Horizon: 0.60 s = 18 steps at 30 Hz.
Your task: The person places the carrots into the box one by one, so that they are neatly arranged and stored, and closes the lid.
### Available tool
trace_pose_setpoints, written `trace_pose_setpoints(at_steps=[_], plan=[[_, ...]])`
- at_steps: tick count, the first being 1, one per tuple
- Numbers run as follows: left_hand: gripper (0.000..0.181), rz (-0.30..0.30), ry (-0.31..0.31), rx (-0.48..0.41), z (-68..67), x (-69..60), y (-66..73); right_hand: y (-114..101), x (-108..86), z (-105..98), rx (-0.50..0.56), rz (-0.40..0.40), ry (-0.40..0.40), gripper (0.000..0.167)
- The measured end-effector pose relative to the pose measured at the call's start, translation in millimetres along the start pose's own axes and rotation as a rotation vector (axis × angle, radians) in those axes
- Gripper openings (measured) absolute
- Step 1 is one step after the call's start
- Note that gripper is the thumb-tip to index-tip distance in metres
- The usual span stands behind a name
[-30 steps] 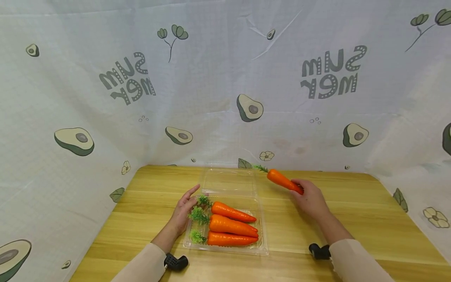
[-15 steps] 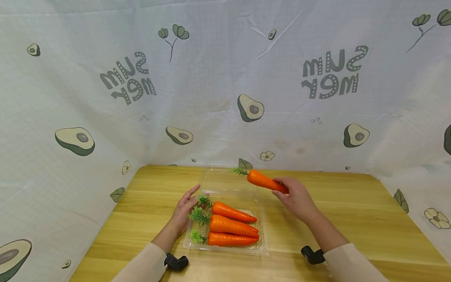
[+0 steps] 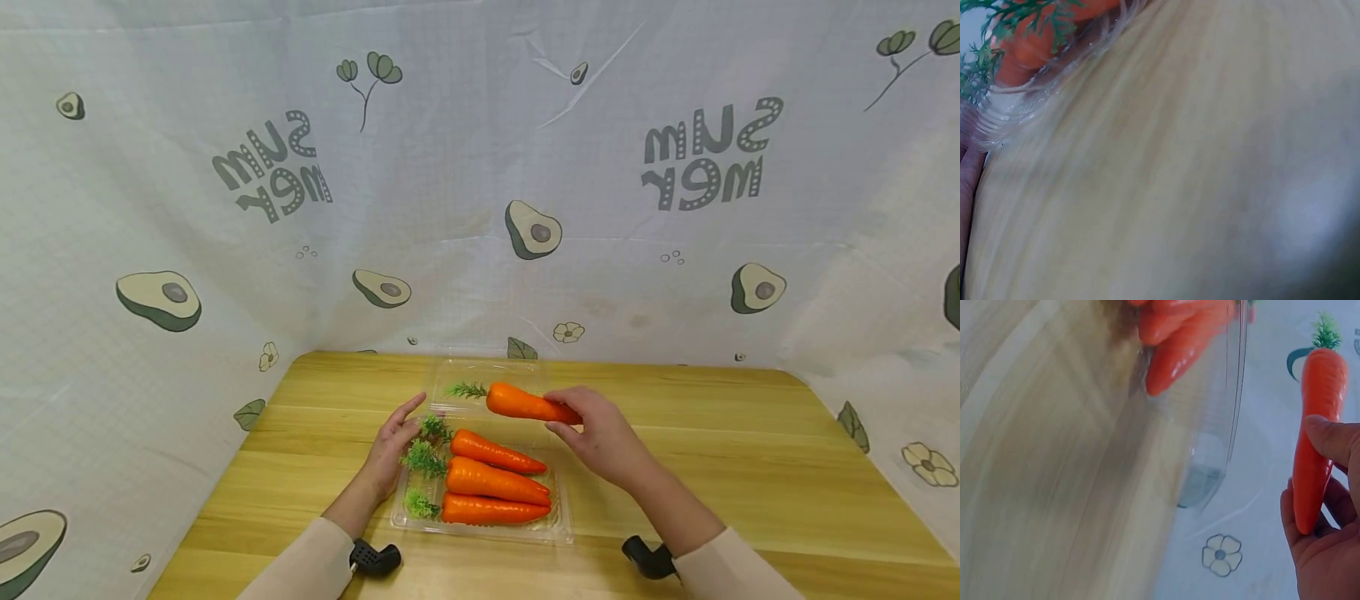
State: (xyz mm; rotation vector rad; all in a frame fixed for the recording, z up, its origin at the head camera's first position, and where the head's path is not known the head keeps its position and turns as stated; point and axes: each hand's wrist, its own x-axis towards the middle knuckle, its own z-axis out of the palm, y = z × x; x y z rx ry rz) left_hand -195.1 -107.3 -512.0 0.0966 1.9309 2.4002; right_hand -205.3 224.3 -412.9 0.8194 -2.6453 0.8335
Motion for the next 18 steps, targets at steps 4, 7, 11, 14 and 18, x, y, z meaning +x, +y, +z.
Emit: trace_pose_setpoints(at_steps=[4,7,11,14,18], plan=[[0.056,0.005,0.004,0.014,0.1,0.0,0.0,-8.5,-0.7,3.7,0.025,-0.042,-0.015,0.037],[0.055,0.002,0.010,0.027,0.9,0.8,-0.4,-14.2,-1.2,6.7,0.053,-0.062,-0.035,0.036],[0.055,0.008,0.009,0.028,0.7,0.9,-0.4,-19.7,-1.7,12.5,0.093,-0.071,-0.078,0.036],[0.055,0.015,0.001,0.011,0.3,0.1,-0.2,-22.1,-2.1,17.5,0.096,-0.069,-0.108,0.035],[0.055,0.015,-0.016,-0.016,0.0,0.1,-0.5,-24.4,-2.7,23.6,0.075,-0.054,-0.143,0.033]])
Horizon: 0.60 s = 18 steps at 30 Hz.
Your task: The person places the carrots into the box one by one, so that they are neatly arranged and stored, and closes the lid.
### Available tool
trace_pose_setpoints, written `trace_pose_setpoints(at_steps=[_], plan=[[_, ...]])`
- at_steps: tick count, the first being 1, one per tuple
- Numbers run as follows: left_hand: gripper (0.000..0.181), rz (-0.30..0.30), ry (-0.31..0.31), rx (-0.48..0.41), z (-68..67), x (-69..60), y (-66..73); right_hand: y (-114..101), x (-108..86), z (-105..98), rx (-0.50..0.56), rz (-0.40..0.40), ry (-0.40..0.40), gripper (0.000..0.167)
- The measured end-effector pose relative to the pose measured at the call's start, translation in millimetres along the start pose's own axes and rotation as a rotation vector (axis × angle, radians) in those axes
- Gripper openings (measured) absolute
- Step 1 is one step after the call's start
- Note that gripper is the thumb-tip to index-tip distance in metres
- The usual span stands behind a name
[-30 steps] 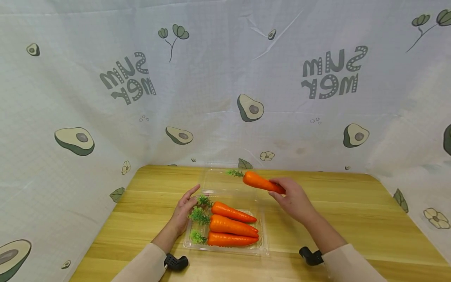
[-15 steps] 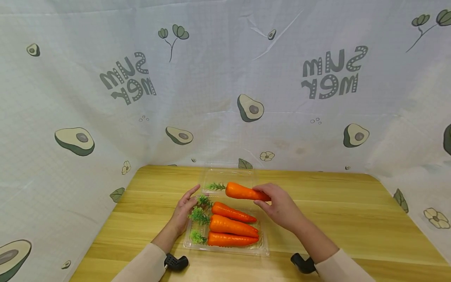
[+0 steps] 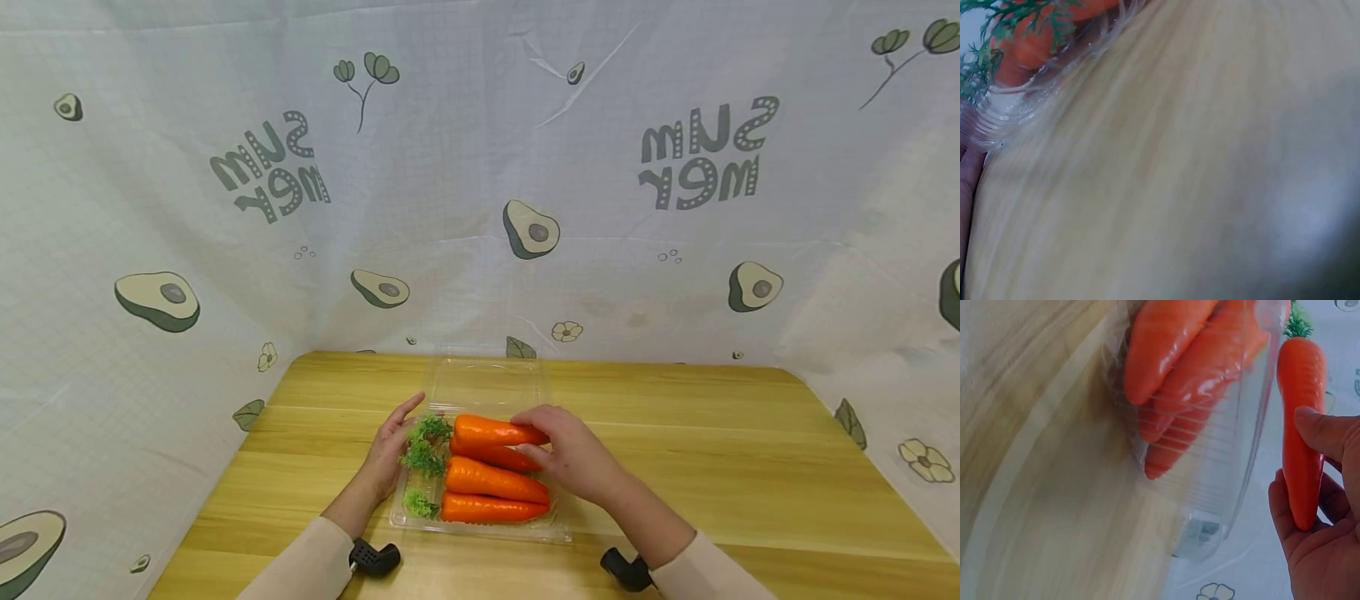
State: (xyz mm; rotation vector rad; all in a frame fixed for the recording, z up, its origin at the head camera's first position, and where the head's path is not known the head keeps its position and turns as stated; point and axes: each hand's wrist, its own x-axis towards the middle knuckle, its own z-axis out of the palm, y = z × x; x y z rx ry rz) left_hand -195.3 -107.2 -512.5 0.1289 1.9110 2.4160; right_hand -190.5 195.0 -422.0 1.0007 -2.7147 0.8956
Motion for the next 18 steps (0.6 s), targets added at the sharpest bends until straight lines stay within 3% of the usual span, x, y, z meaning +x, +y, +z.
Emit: trace_pose_setpoints(at_steps=[7,18], plan=[[0.056,-0.021,0.008,0.017,-0.3,1.0,-0.5,-1.9,0.6,6.8,0.006,0.038,-0.061,0.032],[0.057,-0.031,0.004,-0.039,1.0,1.3,0.2,-1.8,1.8,18.3,0.003,0.093,-0.093,0.030]])
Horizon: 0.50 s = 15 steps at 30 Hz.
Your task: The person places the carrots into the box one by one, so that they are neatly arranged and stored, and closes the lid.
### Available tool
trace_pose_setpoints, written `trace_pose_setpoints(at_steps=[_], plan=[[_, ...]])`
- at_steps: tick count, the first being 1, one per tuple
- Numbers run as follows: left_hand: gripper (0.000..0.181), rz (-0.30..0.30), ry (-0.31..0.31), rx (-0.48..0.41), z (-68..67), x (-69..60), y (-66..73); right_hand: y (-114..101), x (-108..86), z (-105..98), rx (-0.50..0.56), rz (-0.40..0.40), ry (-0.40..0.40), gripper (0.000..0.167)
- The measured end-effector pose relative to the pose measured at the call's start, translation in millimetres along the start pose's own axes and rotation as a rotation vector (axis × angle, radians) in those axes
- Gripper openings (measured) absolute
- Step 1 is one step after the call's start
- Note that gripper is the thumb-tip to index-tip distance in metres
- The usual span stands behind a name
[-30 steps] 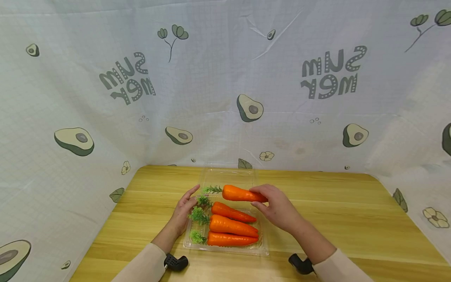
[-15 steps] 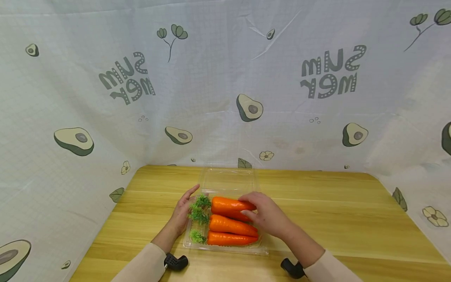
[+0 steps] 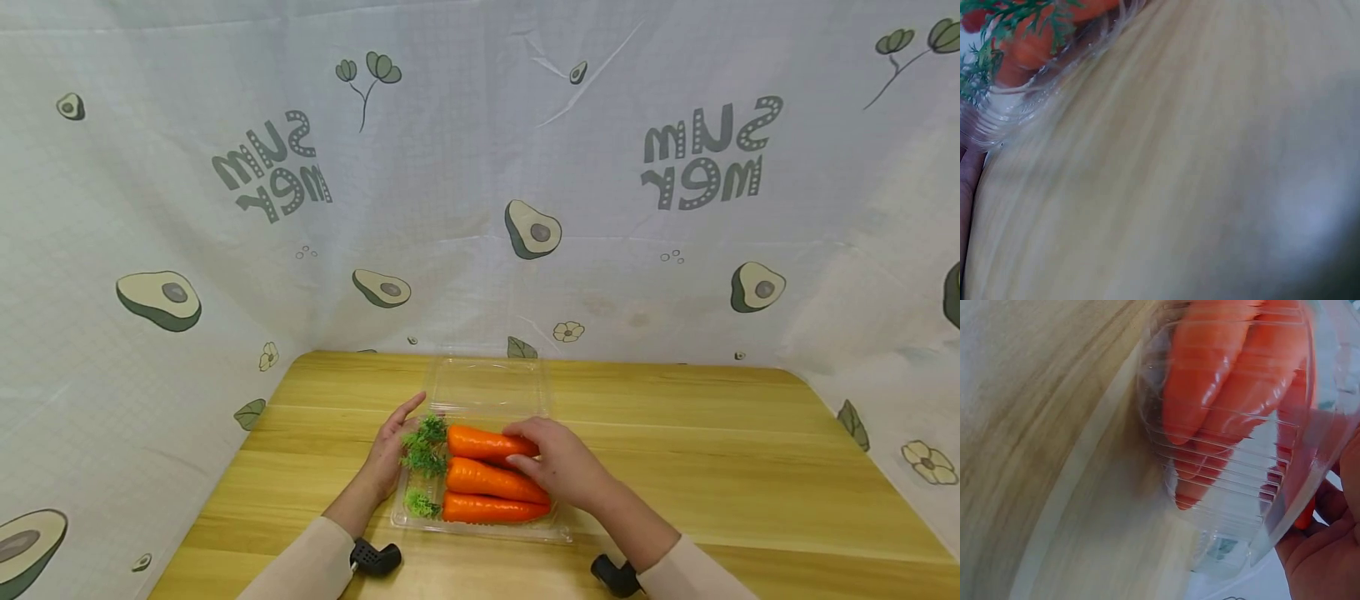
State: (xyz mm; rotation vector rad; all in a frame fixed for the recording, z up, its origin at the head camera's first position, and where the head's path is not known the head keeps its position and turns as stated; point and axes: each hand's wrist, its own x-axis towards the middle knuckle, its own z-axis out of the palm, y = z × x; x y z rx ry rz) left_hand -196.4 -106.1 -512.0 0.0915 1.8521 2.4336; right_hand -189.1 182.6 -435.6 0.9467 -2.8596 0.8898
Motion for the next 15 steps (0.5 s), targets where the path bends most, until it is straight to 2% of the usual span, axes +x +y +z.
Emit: trace_pose_setpoints(at_steps=[8,15], plan=[[0.057,0.006,0.003,0.012,1.1,-0.7,0.3,0.2,-0.9,4.1,-0.009,0.026,-0.021,0.026],[0.057,-0.004,-0.011,-0.028,0.9,-1.2,-0.1,1.6,-2.6,8.5,-0.063,-0.013,-0.016,0.028]])
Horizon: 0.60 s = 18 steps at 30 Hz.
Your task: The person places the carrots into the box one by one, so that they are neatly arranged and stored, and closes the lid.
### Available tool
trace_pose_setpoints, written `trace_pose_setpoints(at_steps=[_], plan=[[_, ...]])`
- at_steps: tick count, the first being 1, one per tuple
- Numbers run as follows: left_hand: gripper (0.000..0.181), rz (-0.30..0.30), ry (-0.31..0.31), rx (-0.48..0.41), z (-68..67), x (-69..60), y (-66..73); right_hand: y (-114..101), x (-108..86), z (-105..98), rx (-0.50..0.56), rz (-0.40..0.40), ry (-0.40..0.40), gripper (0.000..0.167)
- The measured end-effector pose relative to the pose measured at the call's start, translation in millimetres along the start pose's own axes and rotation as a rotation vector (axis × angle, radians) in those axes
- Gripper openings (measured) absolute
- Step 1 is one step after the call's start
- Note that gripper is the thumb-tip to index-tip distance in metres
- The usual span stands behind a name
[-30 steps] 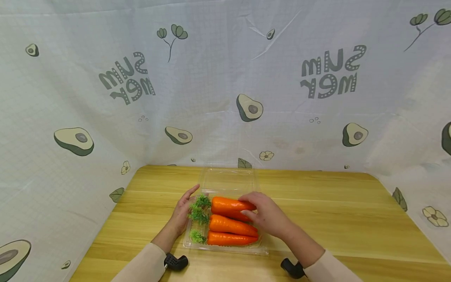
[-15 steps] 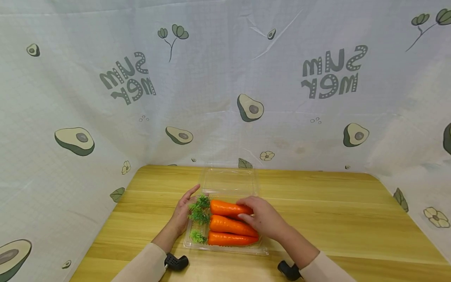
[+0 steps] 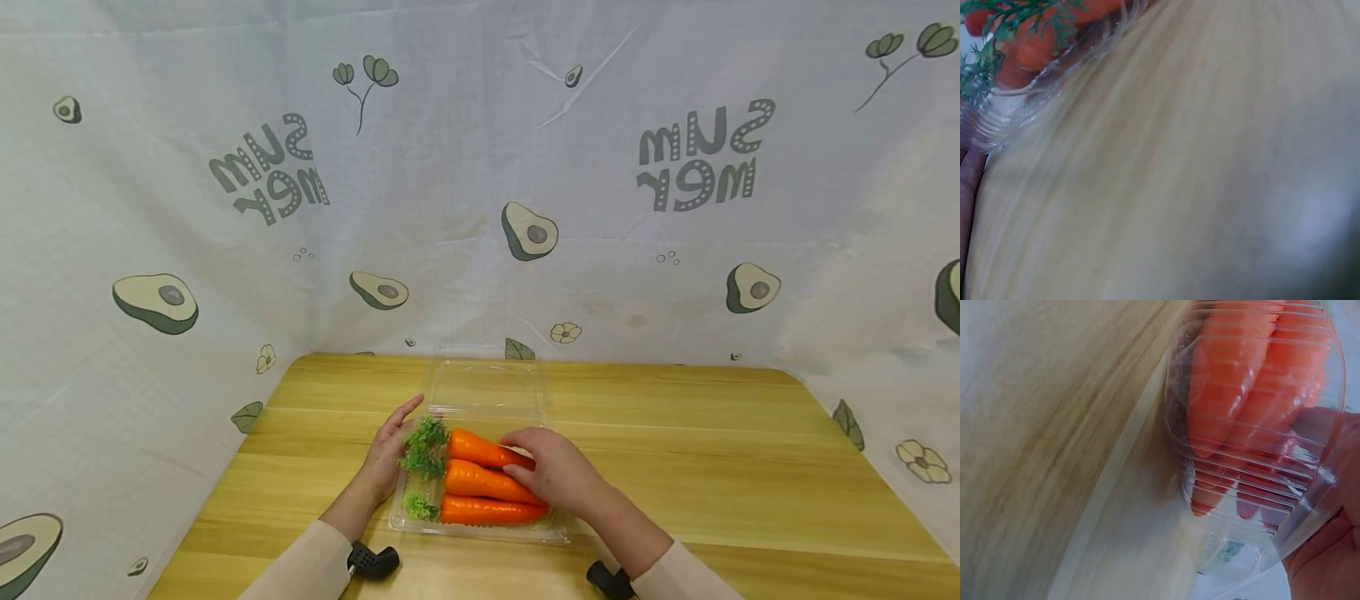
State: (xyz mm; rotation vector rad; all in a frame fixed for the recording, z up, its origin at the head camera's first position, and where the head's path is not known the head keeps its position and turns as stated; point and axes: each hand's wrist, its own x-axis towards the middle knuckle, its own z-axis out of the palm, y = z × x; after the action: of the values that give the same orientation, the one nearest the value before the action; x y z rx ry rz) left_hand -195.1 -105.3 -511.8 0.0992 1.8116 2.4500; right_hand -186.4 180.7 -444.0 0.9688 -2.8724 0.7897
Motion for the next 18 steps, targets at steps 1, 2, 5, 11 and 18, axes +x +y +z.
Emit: trace_pose_setpoints(at_steps=[1,2,5,11,18], plan=[[0.058,0.000,-0.003,-0.003,-0.2,-0.3,0.1,0.1,-0.3,0.6,-0.005,-0.006,0.005,0.028],[0.058,-0.001,-0.006,-0.006,-0.4,-0.7,0.3,0.3,-0.6,1.0,-0.008,-0.013,0.010,0.029],[0.059,0.000,-0.005,-0.012,-0.9,-1.6,0.5,1.3,-1.9,1.5,0.007,-0.016,0.023,0.029],[0.059,0.002,0.012,-0.040,-2.2,-3.2,-0.5,4.5,-6.9,1.6,0.138,0.079,0.096,0.030],[0.057,-0.023,0.061,-0.079,-1.5,-3.1,3.2,17.6,-6.5,-0.2,0.224,0.191,0.351,0.029]])
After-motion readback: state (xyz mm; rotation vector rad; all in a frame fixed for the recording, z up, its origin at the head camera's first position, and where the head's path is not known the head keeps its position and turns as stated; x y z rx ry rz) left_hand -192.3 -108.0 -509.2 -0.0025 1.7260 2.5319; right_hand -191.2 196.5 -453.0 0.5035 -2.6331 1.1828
